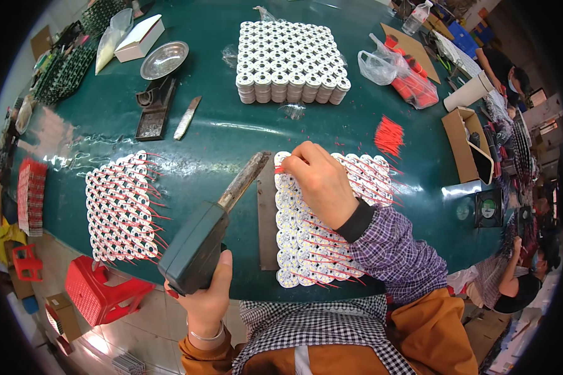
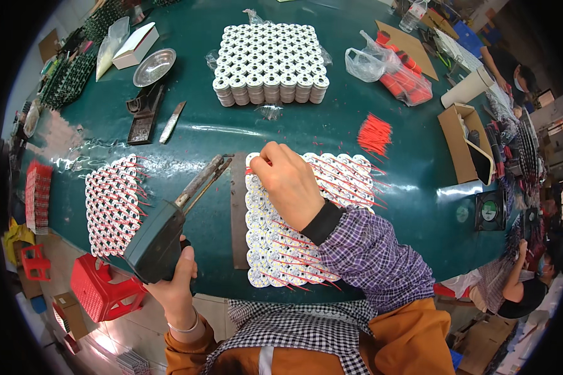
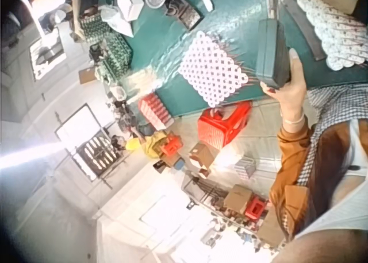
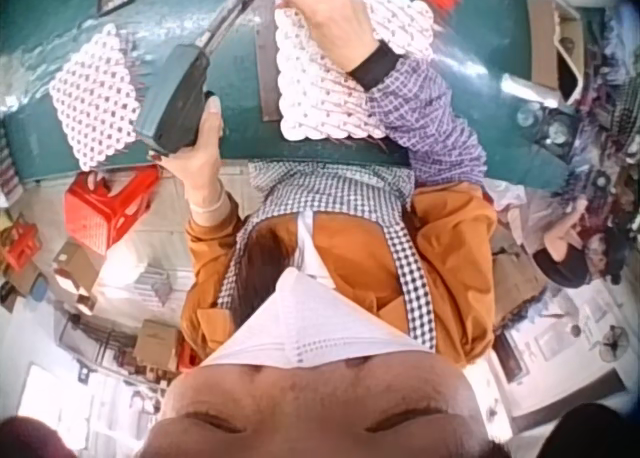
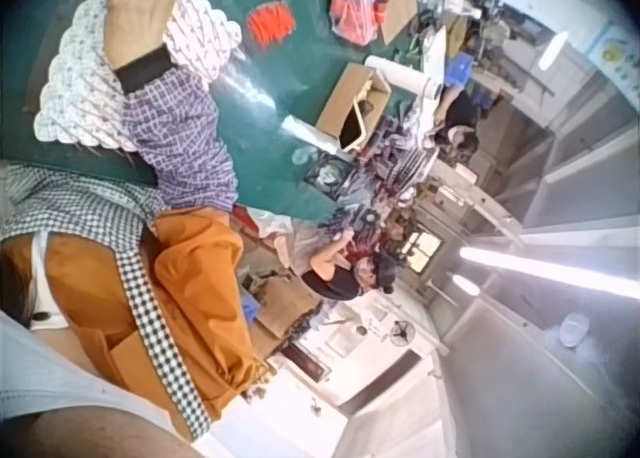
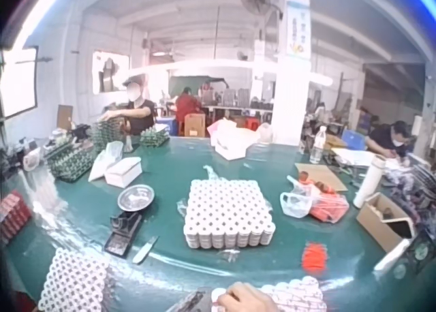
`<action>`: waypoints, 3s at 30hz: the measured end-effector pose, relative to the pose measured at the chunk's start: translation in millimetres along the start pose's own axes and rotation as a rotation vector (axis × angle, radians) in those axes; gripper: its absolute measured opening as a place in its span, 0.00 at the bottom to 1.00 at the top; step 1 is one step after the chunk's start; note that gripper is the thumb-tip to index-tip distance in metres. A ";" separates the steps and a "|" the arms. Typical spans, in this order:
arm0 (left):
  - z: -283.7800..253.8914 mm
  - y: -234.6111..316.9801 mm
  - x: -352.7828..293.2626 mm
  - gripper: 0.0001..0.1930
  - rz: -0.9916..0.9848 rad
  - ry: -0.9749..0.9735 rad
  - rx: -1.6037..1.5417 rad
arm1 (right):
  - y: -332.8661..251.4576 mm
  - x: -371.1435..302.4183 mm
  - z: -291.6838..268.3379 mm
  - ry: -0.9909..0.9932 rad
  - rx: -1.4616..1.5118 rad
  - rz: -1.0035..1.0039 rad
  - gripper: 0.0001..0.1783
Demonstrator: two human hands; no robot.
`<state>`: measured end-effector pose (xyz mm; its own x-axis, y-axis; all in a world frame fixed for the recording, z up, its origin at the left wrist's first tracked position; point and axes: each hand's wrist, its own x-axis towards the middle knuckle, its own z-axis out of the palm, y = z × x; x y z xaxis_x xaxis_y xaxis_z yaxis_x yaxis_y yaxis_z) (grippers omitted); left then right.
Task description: The person solders wires onto circular LED boards using a soldering gun, removes the completed batch to place a new set of LED boards, and solders wires onto them.
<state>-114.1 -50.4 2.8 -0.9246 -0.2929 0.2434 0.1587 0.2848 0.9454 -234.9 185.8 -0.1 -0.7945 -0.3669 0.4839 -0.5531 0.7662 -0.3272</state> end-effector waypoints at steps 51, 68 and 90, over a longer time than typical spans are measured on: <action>-2.9 5.7 -15.8 0.21 -0.178 0.004 0.000 | -12.2 -19.0 -31.6 0.027 -0.049 -0.050 0.07; 5.8 14.1 -8.5 0.15 -0.149 -0.078 -0.070 | -9.6 -25.3 -7.0 0.038 0.074 -0.029 0.06; -2.2 9.0 -20.0 0.17 -0.227 -0.029 -0.014 | -12.1 -25.7 -6.9 0.050 0.033 -0.049 0.05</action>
<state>-93.5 -44.1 6.9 -0.9467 -0.3215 0.0182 -0.0497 0.2017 0.9782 -206.1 189.6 -3.0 -0.7529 -0.3761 0.5401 -0.5999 0.7297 -0.3281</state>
